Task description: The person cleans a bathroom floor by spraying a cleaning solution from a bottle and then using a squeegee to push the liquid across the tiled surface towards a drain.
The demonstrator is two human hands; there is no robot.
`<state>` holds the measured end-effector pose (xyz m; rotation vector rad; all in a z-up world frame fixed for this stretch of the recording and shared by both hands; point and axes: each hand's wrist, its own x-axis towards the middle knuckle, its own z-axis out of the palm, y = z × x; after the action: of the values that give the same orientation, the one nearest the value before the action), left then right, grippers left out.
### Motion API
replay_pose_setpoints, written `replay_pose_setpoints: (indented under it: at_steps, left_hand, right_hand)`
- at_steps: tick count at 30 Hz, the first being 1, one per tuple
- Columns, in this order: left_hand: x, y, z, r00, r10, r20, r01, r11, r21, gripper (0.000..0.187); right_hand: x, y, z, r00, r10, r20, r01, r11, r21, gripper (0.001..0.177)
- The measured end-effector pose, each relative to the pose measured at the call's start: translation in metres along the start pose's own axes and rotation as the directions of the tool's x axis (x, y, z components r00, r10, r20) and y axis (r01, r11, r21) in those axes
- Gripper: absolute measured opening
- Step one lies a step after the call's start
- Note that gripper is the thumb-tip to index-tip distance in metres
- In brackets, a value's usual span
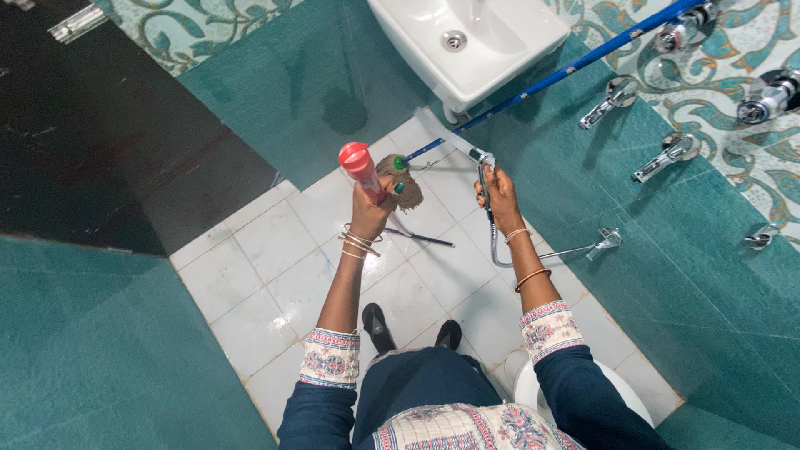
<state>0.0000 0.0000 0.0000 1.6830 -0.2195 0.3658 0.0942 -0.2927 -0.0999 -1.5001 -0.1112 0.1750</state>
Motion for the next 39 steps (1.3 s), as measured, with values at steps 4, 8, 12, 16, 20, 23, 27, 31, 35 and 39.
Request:
replay_pose_setpoints:
  at_steps: [4, 8, 12, 16, 20, 23, 27, 31, 35, 39]
  left_hand:
    - [-0.011, 0.010, -0.004, 1.000, -0.024, 0.010, 0.024, 0.997, -0.078, 0.039]
    - [-0.023, 0.010, -0.006, 1.000, -0.010, 0.011, 0.010, 1.000, 0.001, 0.042]
    - [-0.032, 0.009, -0.007, 1.000, 0.014, 0.009, -0.014, 0.998, 0.065, 0.045]
    - [-0.037, 0.011, -0.006, 1.000, 0.004, -0.003, -0.004, 0.998, 0.061, 0.045]
    - [-0.042, 0.013, -0.007, 1.000, 0.012, -0.017, -0.012, 0.999, 0.041, 0.048]
    - [-0.047, 0.010, -0.006, 0.999, 0.017, -0.037, -0.014, 0.997, 0.073, 0.049]
    - [-0.052, 0.006, -0.007, 1.000, -0.009, -0.016, 0.009, 1.000, 0.022, 0.050]
    - [-0.053, 0.007, -0.002, 0.998, -0.050, -0.041, 0.050, 0.999, -0.014, 0.048]
    - [-0.048, 0.014, 0.004, 0.996, 0.025, -0.080, -0.020, 0.998, 0.060, 0.044]
    - [-0.042, 0.017, 0.004, 0.997, 0.008, -0.081, -0.012, 0.999, -0.051, 0.042]
  right_hand:
    - [-0.001, -0.006, 0.008, 0.999, -0.012, 0.031, 0.009, 0.993, 0.120, 0.047]
    - [-0.001, -0.008, 0.011, 1.000, 0.011, 0.022, -0.015, 0.984, 0.176, 0.049]
    - [-0.005, -0.008, 0.009, 0.999, -0.012, 0.039, 0.003, 0.975, 0.223, 0.051]
    - [-0.003, -0.005, 0.008, 0.999, 0.007, 0.038, -0.017, 0.965, 0.262, 0.051]
    - [0.000, 0.001, 0.009, 0.998, 0.047, 0.030, -0.053, 0.963, 0.265, 0.053]
    - [0.001, 0.004, 0.008, 0.997, 0.069, 0.028, -0.074, 0.959, 0.273, 0.055]
    - [0.001, 0.005, 0.012, 0.997, 0.059, 0.047, -0.070, 0.952, 0.297, 0.056]
    - [-0.001, 0.008, 0.016, 0.996, 0.085, 0.036, -0.091, 0.958, 0.272, 0.056]
    - [-0.001, 0.012, 0.017, 0.991, 0.097, 0.090, -0.120, 0.947, 0.297, 0.056]
    - [-0.005, 0.014, 0.022, 0.987, 0.091, 0.135, -0.126, 0.953, 0.277, 0.055]
